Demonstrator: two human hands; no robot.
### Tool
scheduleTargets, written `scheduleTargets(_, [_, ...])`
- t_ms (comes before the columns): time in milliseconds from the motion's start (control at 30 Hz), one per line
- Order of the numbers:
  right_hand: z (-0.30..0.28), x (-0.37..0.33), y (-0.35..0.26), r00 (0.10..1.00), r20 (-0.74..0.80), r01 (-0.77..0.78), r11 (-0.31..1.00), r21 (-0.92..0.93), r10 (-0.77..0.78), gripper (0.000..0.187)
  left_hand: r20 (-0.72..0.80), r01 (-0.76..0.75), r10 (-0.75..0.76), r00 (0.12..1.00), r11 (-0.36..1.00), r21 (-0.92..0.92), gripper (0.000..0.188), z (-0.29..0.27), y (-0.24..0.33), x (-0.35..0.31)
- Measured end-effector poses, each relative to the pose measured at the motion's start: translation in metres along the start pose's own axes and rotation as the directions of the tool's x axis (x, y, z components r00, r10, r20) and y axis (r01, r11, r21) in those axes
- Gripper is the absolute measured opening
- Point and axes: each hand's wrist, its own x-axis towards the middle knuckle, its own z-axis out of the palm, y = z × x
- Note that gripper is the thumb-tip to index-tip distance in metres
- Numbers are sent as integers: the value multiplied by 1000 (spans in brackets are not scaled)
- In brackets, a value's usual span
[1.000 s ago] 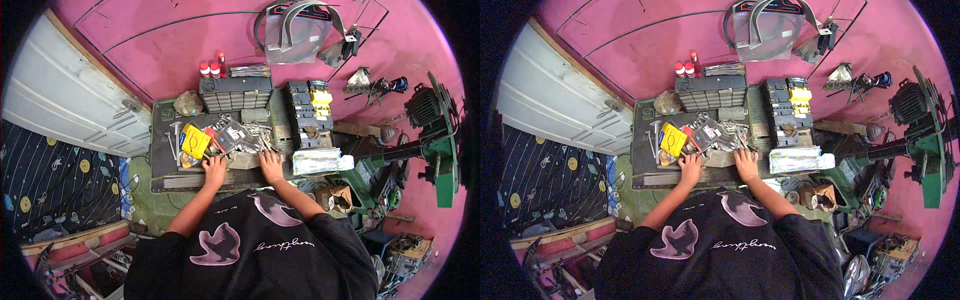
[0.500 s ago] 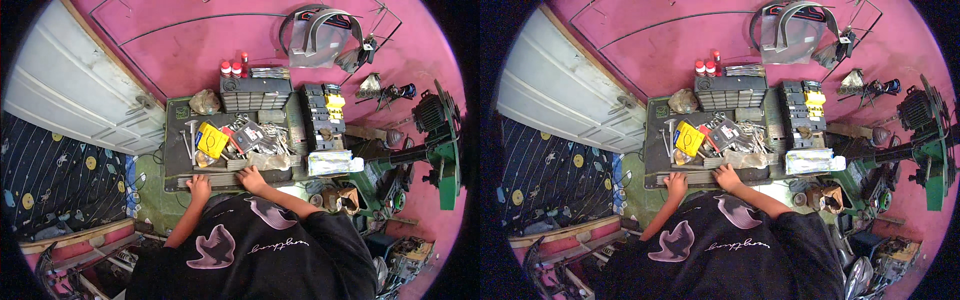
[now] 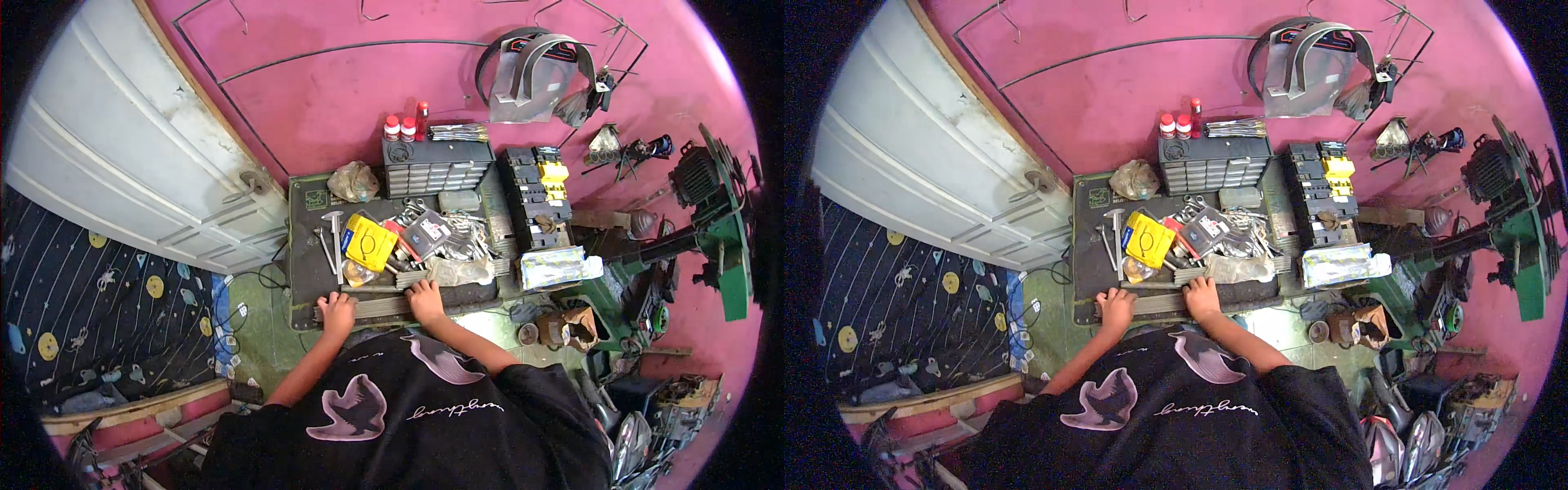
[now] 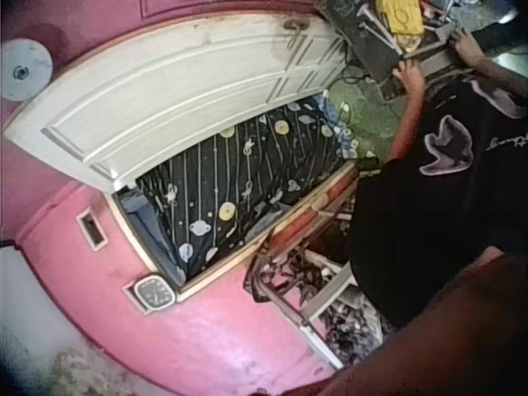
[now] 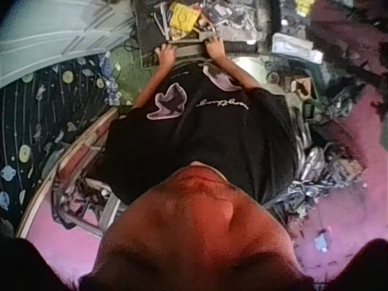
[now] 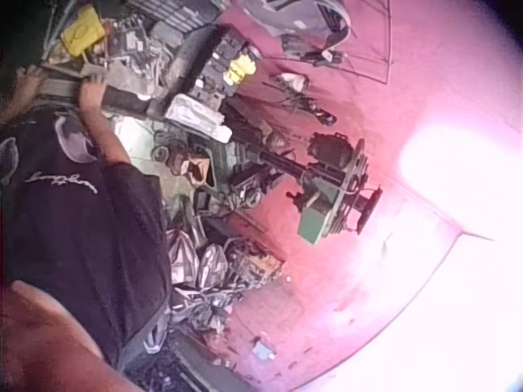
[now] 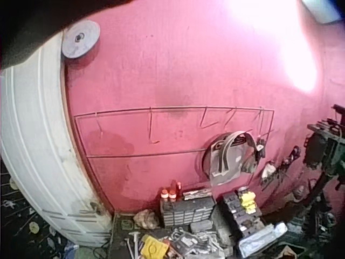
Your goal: The person repeatedly picks up, aligns, and stacks metal rods on a cluttered workbench. They handle the rods one by one, adjusting their positions and grouping them into a neat pile.
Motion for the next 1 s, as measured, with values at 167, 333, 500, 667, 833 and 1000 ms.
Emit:
scheduleTargets(167, [-3, -3, -1, 997, -39, 57, 997, -60, -60, 15, 18, -128, 127, 992, 992, 17, 12, -6, -5, 5])
scheduleTargets(333, [-4, -7, -6, 998, -48, 33, 999, -37, -35, 17, -41, -173, 172, 984, 984, -27, 13, -9, -7, 0])
scheduleTargets(500, [-10, 1, -1, 996, 63, 61, 998, -30, -59, 18, -55, -218, 217, 975, 976, -21, 11, -9, -8, 3])
scheduleTargets(667, [-12, -2, -4, 990, -7, 140, 986, -88, -141, 16, -4, -241, 241, 970, 970, -4, 13, -10, -6, 1])
scheduleTargets(833, [-11, -5, -11, 990, 31, 138, 990, -34, -137, 20, 67, -177, 177, 982, 984, -1, 23, -6, -5, -2])
scheduleTargets(1000, [-16, -2, -15, 982, 146, 133, 989, -57, -124, 23, 40, -186, 187, 982, 982, -23, 24, -10, -4, -4])
